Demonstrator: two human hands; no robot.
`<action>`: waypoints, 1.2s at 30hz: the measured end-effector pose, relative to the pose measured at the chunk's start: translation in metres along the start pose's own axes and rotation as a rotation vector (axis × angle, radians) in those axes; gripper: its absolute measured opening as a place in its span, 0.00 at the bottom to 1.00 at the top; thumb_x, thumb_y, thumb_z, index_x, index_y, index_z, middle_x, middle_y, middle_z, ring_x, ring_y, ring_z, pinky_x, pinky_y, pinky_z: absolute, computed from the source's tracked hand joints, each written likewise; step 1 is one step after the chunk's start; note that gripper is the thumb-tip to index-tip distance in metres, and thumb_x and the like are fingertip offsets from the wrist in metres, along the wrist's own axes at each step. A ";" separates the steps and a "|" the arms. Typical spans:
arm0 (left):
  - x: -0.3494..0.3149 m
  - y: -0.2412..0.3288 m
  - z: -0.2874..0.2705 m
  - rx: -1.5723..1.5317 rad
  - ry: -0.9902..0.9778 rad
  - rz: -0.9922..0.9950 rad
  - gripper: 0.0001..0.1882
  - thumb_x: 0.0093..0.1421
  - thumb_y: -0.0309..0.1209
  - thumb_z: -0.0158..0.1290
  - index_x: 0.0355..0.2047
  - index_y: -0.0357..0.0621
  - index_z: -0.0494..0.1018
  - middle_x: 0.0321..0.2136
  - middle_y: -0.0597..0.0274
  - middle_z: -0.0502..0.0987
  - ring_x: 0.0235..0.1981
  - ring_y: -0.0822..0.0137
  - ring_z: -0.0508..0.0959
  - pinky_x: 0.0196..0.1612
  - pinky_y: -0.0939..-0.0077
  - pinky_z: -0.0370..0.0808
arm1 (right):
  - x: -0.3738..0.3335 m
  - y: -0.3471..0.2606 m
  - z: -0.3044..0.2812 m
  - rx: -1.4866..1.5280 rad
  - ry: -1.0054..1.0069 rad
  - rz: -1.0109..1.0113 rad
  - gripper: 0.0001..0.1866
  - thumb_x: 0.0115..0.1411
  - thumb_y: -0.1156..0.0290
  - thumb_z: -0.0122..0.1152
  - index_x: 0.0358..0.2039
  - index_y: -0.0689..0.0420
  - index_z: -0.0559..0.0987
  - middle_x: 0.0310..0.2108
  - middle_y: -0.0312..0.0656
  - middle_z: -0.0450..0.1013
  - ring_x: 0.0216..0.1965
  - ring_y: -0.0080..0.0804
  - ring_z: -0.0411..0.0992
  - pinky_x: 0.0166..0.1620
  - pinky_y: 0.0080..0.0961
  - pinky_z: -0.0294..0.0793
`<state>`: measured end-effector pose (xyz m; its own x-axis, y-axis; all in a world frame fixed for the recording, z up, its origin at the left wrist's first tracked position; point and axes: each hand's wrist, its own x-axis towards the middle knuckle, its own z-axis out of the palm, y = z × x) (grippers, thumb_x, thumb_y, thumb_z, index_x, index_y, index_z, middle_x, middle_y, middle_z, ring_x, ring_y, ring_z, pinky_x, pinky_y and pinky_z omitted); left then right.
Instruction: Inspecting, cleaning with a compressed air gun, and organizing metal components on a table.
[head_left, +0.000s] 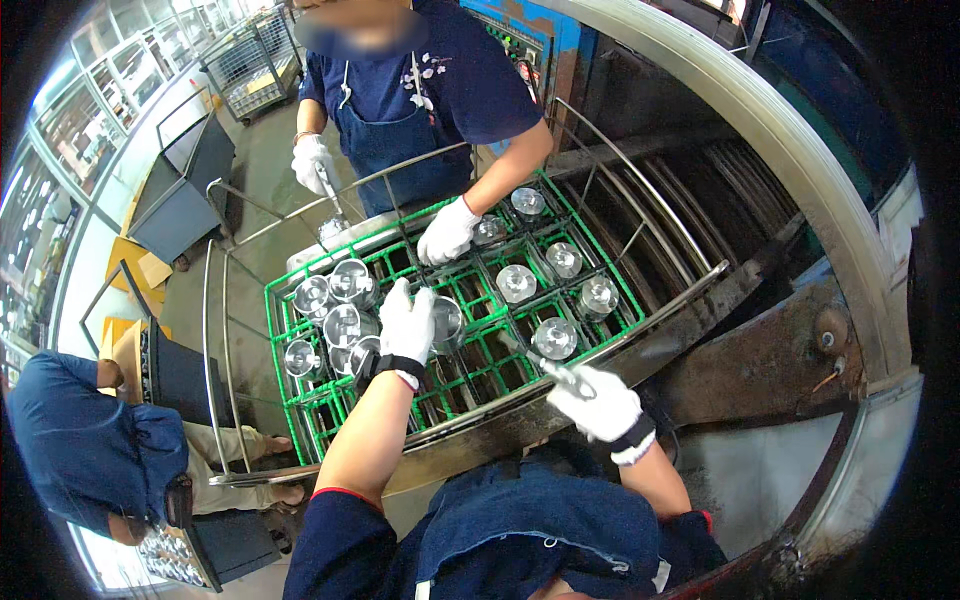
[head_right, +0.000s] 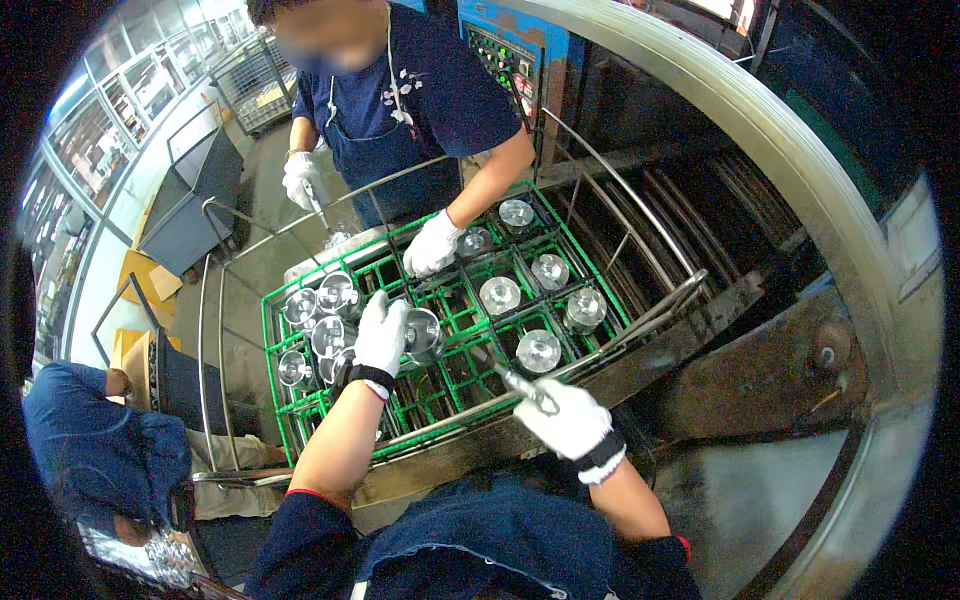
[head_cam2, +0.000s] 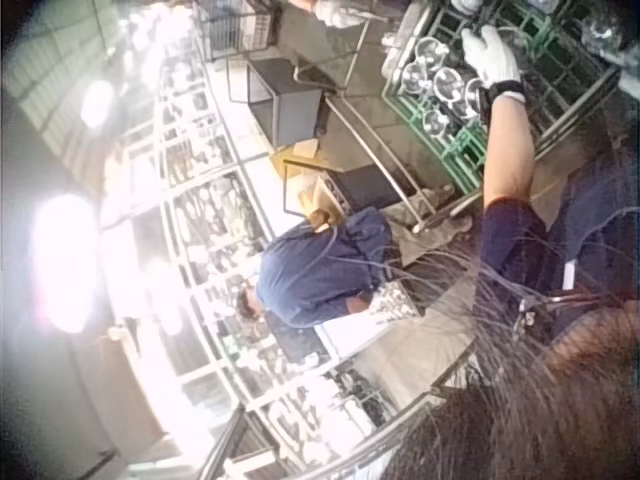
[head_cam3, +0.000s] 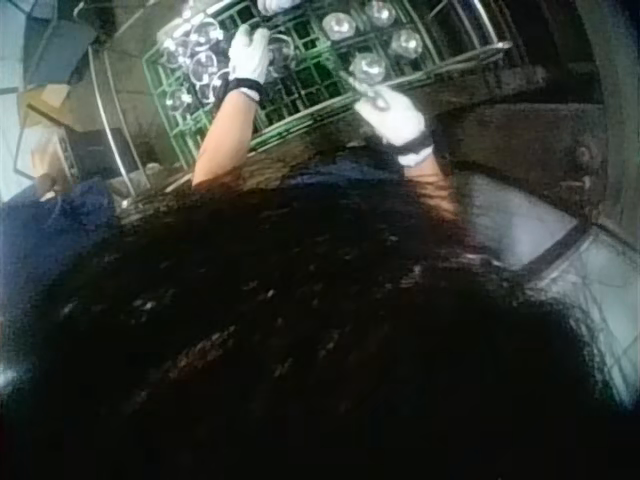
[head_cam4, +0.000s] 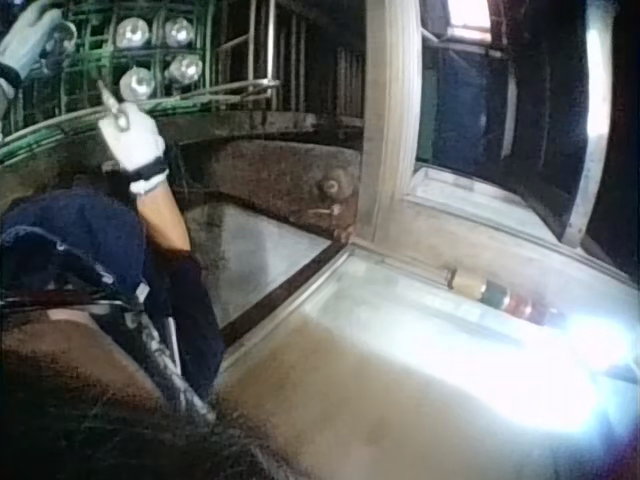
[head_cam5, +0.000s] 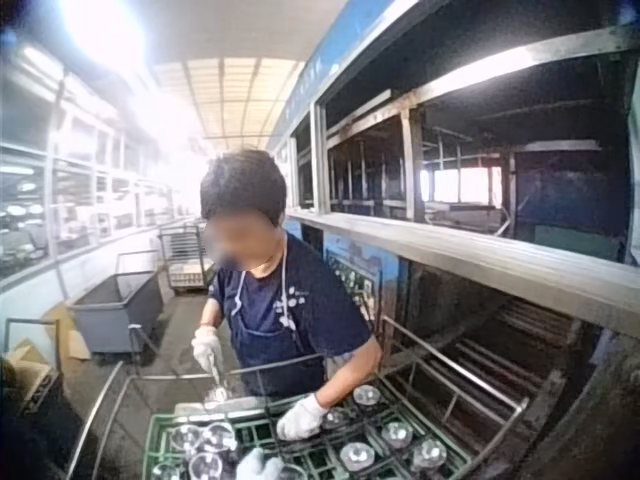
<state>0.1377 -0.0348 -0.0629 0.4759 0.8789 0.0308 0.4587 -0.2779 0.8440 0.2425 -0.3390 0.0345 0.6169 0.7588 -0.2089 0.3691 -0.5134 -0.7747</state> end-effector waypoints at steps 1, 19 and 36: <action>0.001 0.001 0.000 0.097 -0.032 0.043 0.39 0.62 0.49 0.53 0.65 0.32 0.62 0.63 0.34 0.65 0.65 0.43 0.64 0.66 0.56 0.61 | -0.007 -0.003 -0.011 0.187 -0.242 0.166 0.15 0.57 0.58 0.71 0.34 0.56 0.80 0.18 0.35 0.74 0.15 0.20 0.70 0.20 0.24 0.70; -0.035 0.104 0.147 0.707 -0.885 0.695 0.35 0.55 0.49 0.57 0.58 0.43 0.66 0.49 0.39 0.75 0.49 0.40 0.78 0.52 0.51 0.77 | -0.063 0.143 -0.072 0.532 0.137 0.488 0.10 0.58 0.67 0.65 0.39 0.54 0.77 0.16 0.30 0.69 0.15 0.20 0.66 0.19 0.22 0.66; -0.032 0.108 0.167 0.556 -0.892 0.394 0.33 0.45 0.47 0.63 0.50 0.46 0.71 0.48 0.42 0.72 0.48 0.42 0.77 0.51 0.54 0.77 | -0.112 0.135 -0.084 0.645 0.015 0.518 0.10 0.55 0.66 0.71 0.31 0.58 0.82 0.18 0.34 0.74 0.17 0.21 0.71 0.21 0.22 0.68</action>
<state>0.2971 -0.1581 -0.0618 0.9264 0.1621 -0.3398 0.3231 -0.8057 0.4964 0.2814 -0.5271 0.0038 0.6104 0.4813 -0.6291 -0.4330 -0.4623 -0.7738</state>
